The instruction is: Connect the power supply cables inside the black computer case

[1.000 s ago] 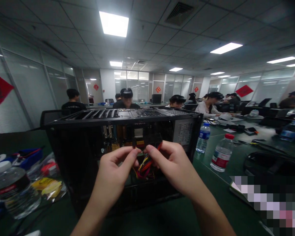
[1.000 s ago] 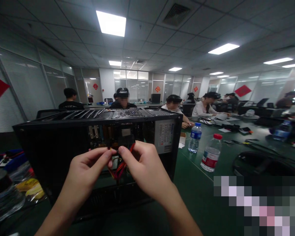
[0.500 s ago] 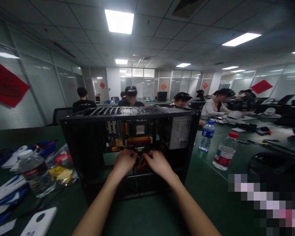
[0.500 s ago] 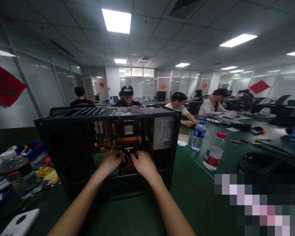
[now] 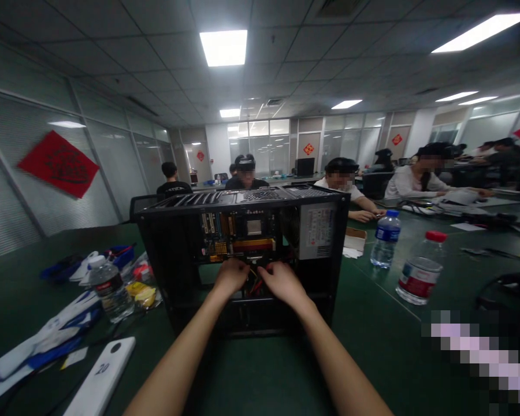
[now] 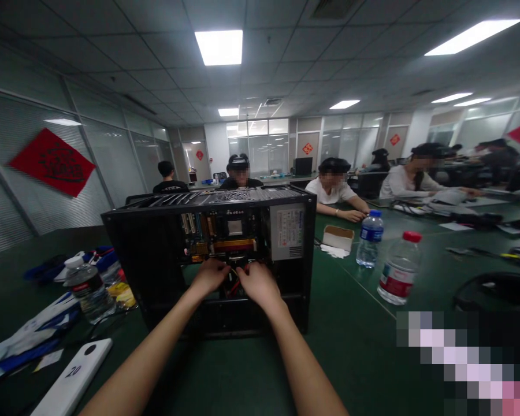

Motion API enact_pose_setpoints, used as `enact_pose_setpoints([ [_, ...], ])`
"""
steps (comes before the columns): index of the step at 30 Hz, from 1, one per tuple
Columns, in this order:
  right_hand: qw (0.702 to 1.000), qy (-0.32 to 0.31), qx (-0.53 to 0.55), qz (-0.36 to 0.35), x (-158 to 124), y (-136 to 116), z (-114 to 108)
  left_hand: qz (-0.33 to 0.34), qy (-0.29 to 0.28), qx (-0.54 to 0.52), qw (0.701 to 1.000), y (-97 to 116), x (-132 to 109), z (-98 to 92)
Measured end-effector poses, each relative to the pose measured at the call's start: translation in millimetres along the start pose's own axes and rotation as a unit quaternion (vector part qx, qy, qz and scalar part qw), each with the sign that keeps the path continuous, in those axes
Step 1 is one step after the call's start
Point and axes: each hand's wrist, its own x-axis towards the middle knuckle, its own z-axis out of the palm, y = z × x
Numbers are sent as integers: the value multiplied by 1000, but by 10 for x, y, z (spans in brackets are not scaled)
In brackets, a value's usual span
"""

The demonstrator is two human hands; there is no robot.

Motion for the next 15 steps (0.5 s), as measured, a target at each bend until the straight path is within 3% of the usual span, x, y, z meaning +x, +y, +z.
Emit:
enact_pose_setpoints([
  [7,1000,-5,4,-6,28,19,20,-12,-12,-48,999,-17,51,-9],
  [15,999,-12,32,-17,25,30,1,-74,-29,-166,983,14,72,-27],
])
